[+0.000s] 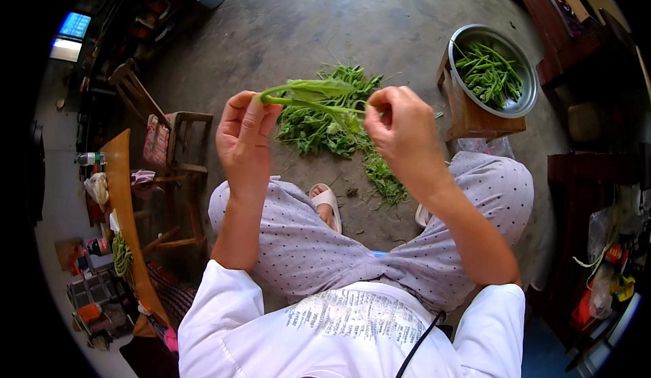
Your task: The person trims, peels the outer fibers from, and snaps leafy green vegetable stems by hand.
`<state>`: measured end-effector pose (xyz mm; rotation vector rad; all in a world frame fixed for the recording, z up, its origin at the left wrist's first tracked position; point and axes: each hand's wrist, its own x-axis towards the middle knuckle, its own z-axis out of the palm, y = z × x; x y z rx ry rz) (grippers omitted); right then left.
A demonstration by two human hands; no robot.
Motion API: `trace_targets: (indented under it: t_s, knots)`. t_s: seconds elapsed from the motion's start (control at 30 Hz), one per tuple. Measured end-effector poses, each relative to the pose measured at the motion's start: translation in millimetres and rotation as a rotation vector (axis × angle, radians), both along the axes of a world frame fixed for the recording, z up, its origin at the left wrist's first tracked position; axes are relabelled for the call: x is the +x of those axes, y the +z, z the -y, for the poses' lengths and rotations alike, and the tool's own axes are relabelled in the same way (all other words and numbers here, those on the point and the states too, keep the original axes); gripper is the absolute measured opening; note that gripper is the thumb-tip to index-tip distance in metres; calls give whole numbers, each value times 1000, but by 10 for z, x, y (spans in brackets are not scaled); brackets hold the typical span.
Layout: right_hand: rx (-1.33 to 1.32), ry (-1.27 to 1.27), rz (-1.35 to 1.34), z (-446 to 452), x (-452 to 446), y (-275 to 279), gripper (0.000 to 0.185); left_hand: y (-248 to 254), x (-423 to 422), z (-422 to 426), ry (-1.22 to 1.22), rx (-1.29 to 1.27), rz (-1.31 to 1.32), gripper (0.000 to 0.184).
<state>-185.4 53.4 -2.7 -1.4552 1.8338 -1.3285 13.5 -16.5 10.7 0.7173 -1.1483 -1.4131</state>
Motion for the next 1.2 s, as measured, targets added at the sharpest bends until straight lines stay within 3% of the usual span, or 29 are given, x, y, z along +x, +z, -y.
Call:
trace_targets:
  t_s: [0.13,0.3,0.37,0.43,0.47,0.57,0.6,0.7,0.83,0.9,0.97,1.03,1.07,1.2]
  knots:
    - [94,-29,-109,-23,-352,-310,11,67,156,68,16,27,-64,14]
    - [341,-97,-549,-143,-806,-858,12,102,321,119,1,24,-137,14]
    - [344,-51,-605,-183,-849,-958,15,110,406,118,-95,-40,-129,20]
    - [202,131,-341,-182,-709,-877,18,125,400,128,-106,-43,-124,17]
    - [338,167,-174,-176,-635,-822,25,138,391,109,-129,-46,-118,14]
    - [423,387,-281,-155,-511,-591,35,107,400,77,-212,-42,-114,15]
    - [314,408,-334,-168,-476,-572,28,104,401,71,-255,-29,-131,15]
    - [332,368,-132,-137,-272,-281,14,3,421,95,-349,-11,-173,17]
    - [153,343,-217,-163,-154,-111,13,-48,397,53,-374,36,-141,18]
    - [220,383,-143,-146,-208,20,15,-67,358,26,-356,26,-95,18]
    - [259,400,-275,-151,-258,138,15,-76,323,12,-340,-5,-65,17]
    - [119,286,-125,-160,-129,313,12,-55,297,-21,-324,-38,-32,17]
    - [200,250,-28,-175,-69,465,11,-42,276,-39,-300,-70,13,16]
    - [52,287,-98,-214,-79,424,11,-53,214,-82,-253,-142,103,17]
